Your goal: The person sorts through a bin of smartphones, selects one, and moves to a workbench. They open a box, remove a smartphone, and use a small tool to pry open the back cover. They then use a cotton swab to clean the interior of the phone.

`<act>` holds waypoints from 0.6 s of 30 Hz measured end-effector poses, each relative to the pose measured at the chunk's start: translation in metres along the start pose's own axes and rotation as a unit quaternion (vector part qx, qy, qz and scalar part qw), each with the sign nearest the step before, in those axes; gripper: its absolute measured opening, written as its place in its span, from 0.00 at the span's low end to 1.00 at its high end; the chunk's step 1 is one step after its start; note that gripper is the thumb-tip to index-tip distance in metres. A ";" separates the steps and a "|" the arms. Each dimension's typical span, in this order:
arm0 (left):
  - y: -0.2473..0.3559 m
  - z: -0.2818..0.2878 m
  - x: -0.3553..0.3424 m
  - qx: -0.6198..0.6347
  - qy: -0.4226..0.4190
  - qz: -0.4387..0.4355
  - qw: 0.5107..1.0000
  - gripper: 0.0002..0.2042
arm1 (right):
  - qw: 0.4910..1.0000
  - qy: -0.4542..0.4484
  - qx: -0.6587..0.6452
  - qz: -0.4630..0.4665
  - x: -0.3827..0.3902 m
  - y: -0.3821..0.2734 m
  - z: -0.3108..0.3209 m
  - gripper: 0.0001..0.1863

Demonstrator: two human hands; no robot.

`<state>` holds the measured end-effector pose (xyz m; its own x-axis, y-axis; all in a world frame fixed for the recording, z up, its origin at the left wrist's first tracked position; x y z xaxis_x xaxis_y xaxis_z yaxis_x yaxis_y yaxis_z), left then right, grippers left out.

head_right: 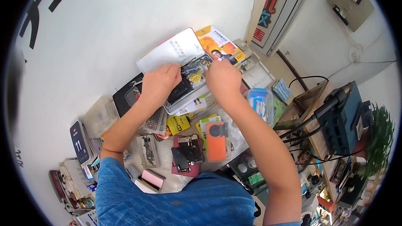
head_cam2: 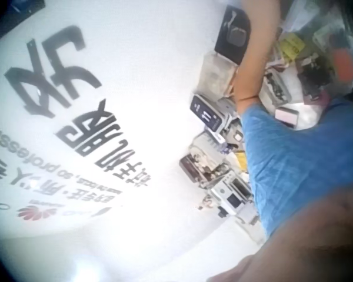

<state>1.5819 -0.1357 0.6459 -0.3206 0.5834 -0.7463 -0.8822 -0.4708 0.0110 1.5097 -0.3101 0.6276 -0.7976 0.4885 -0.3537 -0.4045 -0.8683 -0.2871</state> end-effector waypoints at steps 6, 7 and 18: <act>-0.009 0.000 -0.003 -0.006 -0.005 -0.018 1.000 0.06 | 0.996 -0.036 0.046 0.062 -0.009 -0.012 0.007 0.08; -0.009 -0.001 -0.003 -0.001 -0.005 -0.014 1.000 0.06 | 0.996 -0.029 0.041 0.077 -0.010 -0.011 0.006 0.08; -0.015 0.003 0.001 0.035 0.063 0.008 0.997 0.07 | 0.998 0.010 0.006 0.065 0.000 -0.001 0.015 0.10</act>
<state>1.5937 -0.1257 0.6472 -0.2936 0.4859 -0.8232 -0.9005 -0.4295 0.0677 1.5037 -0.3105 0.6411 -0.8346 0.3727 -0.4056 -0.3030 -0.9256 -0.2270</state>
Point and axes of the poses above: each hand's wrist, its own x-axis away from the middle knuckle, its own z-axis out of the back of the hand, y = z × x, the point moved 3 cm from there along -x, towards the middle knuckle, and after that the axes turned 14 degrees about y, right-handed, at the moved point
